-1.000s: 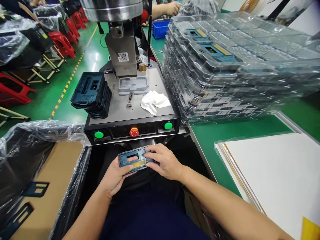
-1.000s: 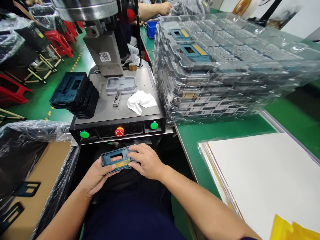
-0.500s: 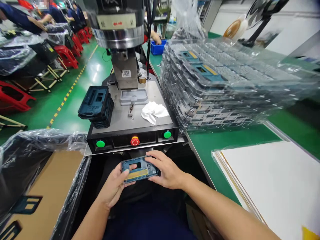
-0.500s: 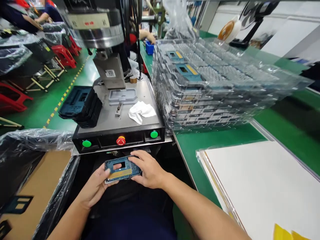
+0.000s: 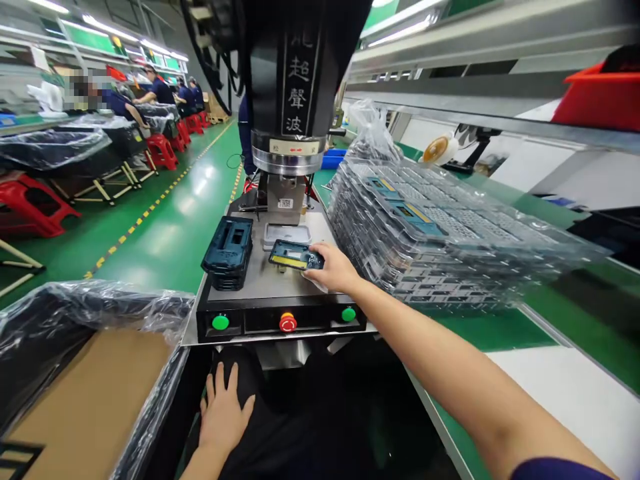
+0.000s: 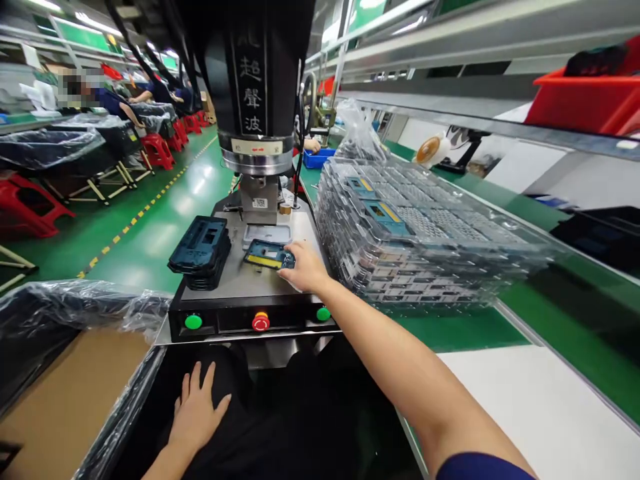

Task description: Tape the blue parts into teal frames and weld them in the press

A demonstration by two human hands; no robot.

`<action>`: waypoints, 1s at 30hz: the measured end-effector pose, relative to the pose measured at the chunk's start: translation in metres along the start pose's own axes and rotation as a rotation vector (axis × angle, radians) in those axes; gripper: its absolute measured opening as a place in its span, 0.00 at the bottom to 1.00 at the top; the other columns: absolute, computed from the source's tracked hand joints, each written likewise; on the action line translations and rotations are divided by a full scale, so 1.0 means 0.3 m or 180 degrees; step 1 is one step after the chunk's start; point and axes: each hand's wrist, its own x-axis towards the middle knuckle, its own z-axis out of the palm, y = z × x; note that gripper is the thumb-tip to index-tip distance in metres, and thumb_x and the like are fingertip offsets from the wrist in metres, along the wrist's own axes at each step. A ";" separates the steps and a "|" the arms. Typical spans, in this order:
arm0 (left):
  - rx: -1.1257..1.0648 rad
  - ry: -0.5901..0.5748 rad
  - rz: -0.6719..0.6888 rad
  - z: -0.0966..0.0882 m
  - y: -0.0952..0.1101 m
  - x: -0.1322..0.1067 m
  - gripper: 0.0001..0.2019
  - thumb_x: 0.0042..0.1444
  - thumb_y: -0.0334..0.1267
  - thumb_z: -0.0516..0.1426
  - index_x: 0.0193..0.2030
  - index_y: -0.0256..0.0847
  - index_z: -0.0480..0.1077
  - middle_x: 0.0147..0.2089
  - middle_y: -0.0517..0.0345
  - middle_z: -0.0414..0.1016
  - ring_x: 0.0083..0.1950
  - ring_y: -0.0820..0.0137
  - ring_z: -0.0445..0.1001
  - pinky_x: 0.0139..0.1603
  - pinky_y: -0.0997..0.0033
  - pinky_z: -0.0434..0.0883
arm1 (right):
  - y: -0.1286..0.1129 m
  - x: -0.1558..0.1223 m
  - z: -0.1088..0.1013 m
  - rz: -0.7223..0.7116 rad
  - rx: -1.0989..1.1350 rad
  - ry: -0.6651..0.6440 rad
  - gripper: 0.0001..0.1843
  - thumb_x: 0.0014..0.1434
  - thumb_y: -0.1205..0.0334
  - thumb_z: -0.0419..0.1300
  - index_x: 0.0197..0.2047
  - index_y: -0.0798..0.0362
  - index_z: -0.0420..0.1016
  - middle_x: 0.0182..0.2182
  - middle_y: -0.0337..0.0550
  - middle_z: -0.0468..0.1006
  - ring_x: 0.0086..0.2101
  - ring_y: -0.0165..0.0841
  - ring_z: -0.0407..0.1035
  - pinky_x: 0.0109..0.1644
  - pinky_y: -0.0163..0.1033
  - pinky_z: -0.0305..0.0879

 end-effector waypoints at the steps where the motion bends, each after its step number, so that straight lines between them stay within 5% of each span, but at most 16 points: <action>1: 0.0030 -0.0010 -0.0002 0.002 0.006 -0.003 0.33 0.58 0.47 0.48 0.69 0.41 0.49 0.72 0.43 0.39 0.70 0.42 0.40 0.57 0.39 0.60 | 0.012 0.058 0.007 0.0179 -0.0026 -0.0064 0.31 0.45 0.59 0.70 0.53 0.55 0.71 0.52 0.51 0.71 0.52 0.43 0.66 0.60 0.48 0.61; 5: 0.0030 -0.0103 -0.0033 -0.012 0.014 0.005 0.34 0.56 0.45 0.50 0.69 0.42 0.50 0.72 0.45 0.39 0.70 0.44 0.39 0.59 0.43 0.58 | 0.061 0.235 0.032 0.0679 -0.0031 -0.0279 0.31 0.45 0.57 0.70 0.53 0.55 0.72 0.47 0.48 0.75 0.47 0.40 0.70 0.55 0.46 0.65; 15: 0.0040 -0.0300 -0.0183 0.001 0.022 0.054 0.37 0.51 0.41 0.53 0.69 0.45 0.50 0.73 0.48 0.40 0.71 0.45 0.39 0.60 0.44 0.57 | 0.138 0.460 0.042 0.0649 0.0009 -0.0944 0.28 0.40 0.63 0.72 0.47 0.53 0.77 0.36 0.39 0.81 0.38 0.35 0.74 0.44 0.35 0.70; 23: 0.0152 -0.0322 -0.0257 -0.002 0.029 0.072 0.36 0.50 0.41 0.53 0.68 0.48 0.52 0.73 0.51 0.43 0.70 0.47 0.43 0.59 0.45 0.59 | 0.138 0.456 0.080 0.0366 -0.0175 -0.1092 0.25 0.52 0.55 0.66 0.53 0.53 0.73 0.48 0.45 0.78 0.47 0.39 0.72 0.52 0.39 0.67; 30: 0.0182 -0.0193 -0.0241 0.021 0.031 0.075 0.35 0.50 0.42 0.53 0.68 0.48 0.54 0.72 0.52 0.44 0.70 0.47 0.44 0.58 0.46 0.60 | 0.088 0.370 0.153 0.0230 -0.0774 -0.0551 0.21 0.61 0.54 0.57 0.55 0.55 0.69 0.62 0.52 0.62 0.61 0.45 0.53 0.63 0.51 0.51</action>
